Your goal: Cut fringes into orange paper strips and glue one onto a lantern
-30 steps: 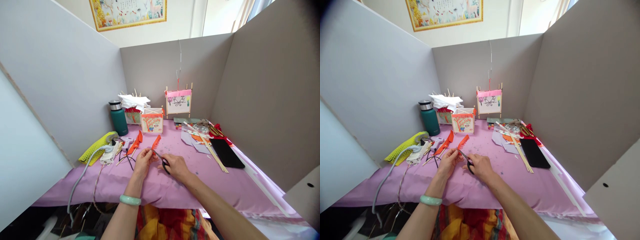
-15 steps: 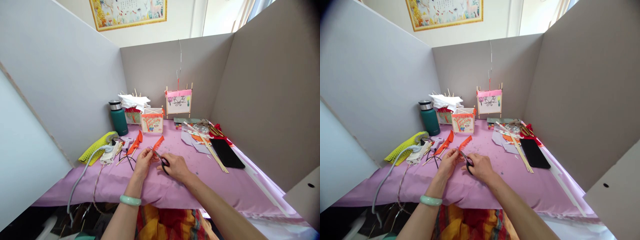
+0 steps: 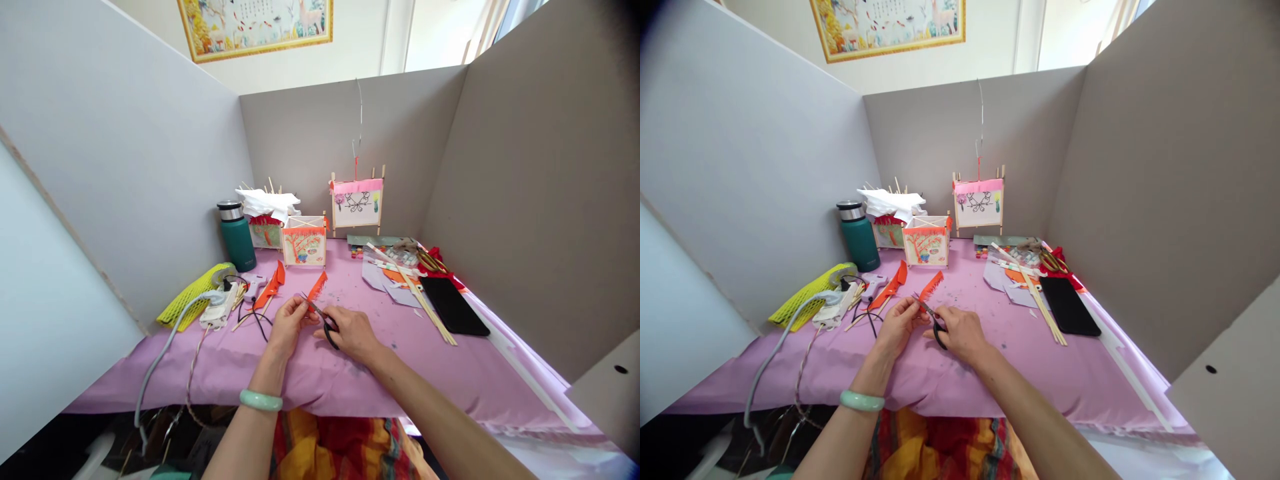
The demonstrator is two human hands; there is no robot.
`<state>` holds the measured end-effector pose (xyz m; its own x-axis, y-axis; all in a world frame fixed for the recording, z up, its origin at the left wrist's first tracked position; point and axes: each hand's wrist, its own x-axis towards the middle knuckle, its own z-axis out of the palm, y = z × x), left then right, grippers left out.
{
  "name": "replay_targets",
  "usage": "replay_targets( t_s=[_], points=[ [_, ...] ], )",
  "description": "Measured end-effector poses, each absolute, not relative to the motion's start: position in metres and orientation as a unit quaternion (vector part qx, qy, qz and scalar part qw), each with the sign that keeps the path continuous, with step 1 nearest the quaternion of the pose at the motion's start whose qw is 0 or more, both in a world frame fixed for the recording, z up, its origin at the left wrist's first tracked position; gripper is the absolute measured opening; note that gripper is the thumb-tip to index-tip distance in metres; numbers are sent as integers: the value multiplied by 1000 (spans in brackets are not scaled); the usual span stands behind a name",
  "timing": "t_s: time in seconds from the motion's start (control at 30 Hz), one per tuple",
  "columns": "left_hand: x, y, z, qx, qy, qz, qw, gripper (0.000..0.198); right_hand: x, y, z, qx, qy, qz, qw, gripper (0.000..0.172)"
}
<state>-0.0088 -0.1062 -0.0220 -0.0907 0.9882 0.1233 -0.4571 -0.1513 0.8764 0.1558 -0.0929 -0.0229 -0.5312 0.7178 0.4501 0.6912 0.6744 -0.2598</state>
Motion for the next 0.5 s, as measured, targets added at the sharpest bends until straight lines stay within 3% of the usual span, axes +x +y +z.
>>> replay_targets(
  t_s=[0.5],
  points=[
    [-9,-107,-22,383,348,649,558,27,156,-91,-24,-409,-871,24,270,31]
  ],
)
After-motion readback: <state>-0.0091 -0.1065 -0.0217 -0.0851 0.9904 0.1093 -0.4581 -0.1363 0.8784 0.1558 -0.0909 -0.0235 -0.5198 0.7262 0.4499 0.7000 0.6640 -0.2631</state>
